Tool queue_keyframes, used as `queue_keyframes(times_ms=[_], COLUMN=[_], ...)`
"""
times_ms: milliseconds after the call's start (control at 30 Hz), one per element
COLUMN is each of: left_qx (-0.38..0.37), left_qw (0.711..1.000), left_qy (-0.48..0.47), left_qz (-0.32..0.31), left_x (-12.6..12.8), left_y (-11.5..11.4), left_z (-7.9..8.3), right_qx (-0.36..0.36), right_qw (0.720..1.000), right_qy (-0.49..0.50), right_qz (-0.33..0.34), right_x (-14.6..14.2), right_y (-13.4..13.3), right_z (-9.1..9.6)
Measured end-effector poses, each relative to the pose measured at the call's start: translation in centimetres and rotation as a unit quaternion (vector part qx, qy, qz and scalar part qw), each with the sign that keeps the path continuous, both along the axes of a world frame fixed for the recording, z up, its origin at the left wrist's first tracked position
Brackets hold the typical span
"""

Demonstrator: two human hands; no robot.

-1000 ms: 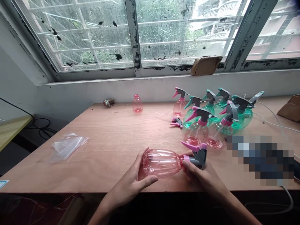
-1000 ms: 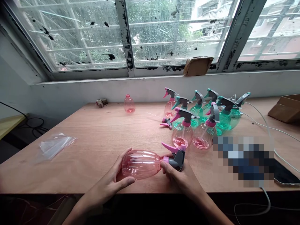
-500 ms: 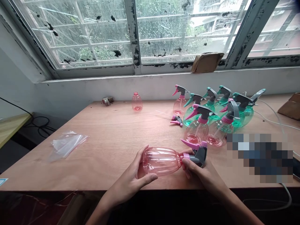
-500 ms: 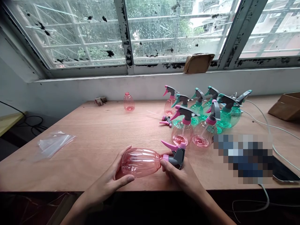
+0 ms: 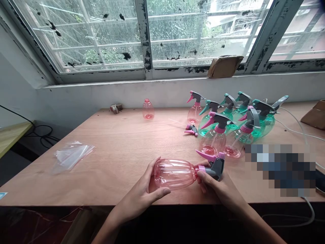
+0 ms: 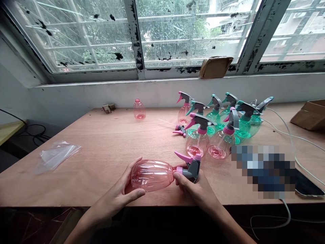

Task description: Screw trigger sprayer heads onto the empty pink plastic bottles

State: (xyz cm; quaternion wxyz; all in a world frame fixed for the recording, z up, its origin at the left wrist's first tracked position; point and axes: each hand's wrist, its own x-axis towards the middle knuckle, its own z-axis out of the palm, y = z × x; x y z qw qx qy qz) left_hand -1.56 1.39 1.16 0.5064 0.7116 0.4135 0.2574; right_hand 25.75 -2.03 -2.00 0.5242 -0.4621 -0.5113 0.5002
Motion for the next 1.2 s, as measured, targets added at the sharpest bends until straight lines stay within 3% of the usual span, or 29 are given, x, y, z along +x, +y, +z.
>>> queue_keyframes(times_ms=[633,1200], left_qx=[-0.003,-0.03], left_qw=[1.0,0.998], left_qy=[0.007,-0.05], left_qz=[-0.007,-0.012], left_x=[-0.15,-0.13], left_y=[0.03,0.22], left_z=[-0.13,-0.49], right_qx=[0.003,-0.005], right_qw=[1.0,1.0], right_qy=[-0.01,-0.005], right_qz=[0.001,0.002], right_x=[0.02,0.11], right_y=[0.05,-0.01], right_z=[-0.24,-0.35])
